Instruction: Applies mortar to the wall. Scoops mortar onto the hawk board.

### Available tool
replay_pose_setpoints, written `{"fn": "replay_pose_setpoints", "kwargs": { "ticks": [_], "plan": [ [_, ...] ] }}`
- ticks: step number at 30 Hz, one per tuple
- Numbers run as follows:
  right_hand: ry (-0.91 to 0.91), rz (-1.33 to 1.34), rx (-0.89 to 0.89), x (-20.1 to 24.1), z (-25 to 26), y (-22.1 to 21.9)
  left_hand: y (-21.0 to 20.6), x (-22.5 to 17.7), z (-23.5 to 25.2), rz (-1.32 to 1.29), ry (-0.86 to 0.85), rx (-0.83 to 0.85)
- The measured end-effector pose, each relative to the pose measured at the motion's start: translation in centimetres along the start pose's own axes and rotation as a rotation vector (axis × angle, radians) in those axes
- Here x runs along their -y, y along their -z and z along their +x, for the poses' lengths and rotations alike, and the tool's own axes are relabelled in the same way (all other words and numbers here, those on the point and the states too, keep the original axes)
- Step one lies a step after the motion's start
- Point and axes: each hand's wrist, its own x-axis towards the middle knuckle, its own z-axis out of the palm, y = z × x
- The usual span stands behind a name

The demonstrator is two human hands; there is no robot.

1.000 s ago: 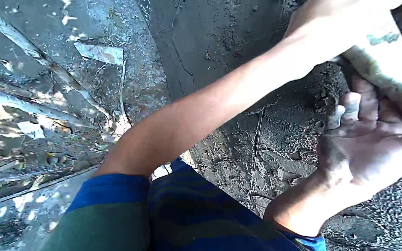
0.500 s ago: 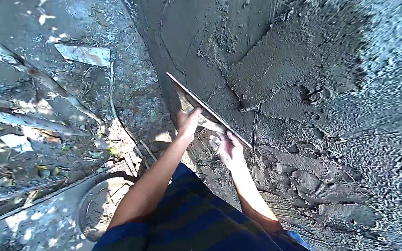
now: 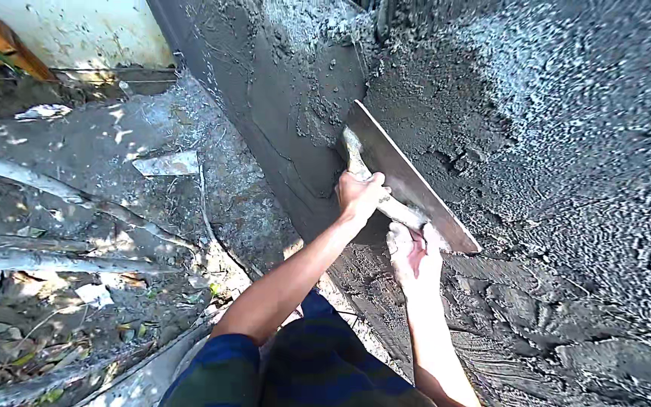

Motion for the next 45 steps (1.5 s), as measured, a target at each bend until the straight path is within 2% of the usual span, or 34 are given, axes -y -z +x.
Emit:
{"fn": "replay_pose_setpoints", "kwargs": {
  "ticks": [5, 10, 17, 22, 24, 26, 27, 28, 31, 34, 38, 41, 45],
  "plan": [
    [0.073, 0.012, 0.025, 1.9, -1.0, -1.1, -1.3, -3.2, -1.7, 0.11, -0.078, 0.006],
    [0.16, 0.032, 0.06, 4.4, -1.6, -3.2, -3.1, -7.5, -3.5, 0.222, -0.244, 0.025],
    [0.218, -0.016, 0.13, 6.7, -2.8, -4.4, -2.4, -10.7, -4.9, 0.409, -0.281, 0.133],
    [0.265, -0.068, 0.248, 7.8, -5.1, -5.9, -1.9, -13.2, -6.0, 0.272, -0.459, 0.292],
    [0.317, -0.215, 0.367, 7.5, -5.8, -6.1, -0.9, -14.6, -6.6, 0.17, -0.551, 0.325],
    [0.409, -0.459, 0.522, 6.5, -5.4, -4.5, 1.3, -15.3, -7.3, 0.058, -0.655, 0.341],
    [0.463, -0.61, 0.537, 5.7, -4.9, -3.1, 2.9, -15.4, -7.4, -0.005, -0.695, 0.343],
    [0.524, -0.807, 0.474, 4.8, -4.3, -1.4, 4.8, -15.2, -7.5, -0.065, -0.721, 0.327],
    [0.629, -1.401, 0.087, 2.1, -1.2, 4.3, 12.3, -13.0, -7.0, -0.133, -0.787, 0.162],
    [0.652, -1.733, -0.06, 0.1, 0.6, 6.1, 20.0, -8.6, -6.7, -0.054, -0.756, -0.06],
    [0.572, -1.897, -0.18, -1.1, 1.4, 3.7, 28.0, -2.2, -7.7, 0.189, -0.596, -0.253],
    [0.525, -1.926, -0.221, -1.2, 2.0, 1.9, 32.6, 1.8, -9.7, 0.444, -0.387, -0.367],
    [0.519, -1.984, -0.243, -1.8, 2.7, 1.1, 37.0, 5.8, -11.3, 0.526, -0.24, -0.478]
  ]
}}
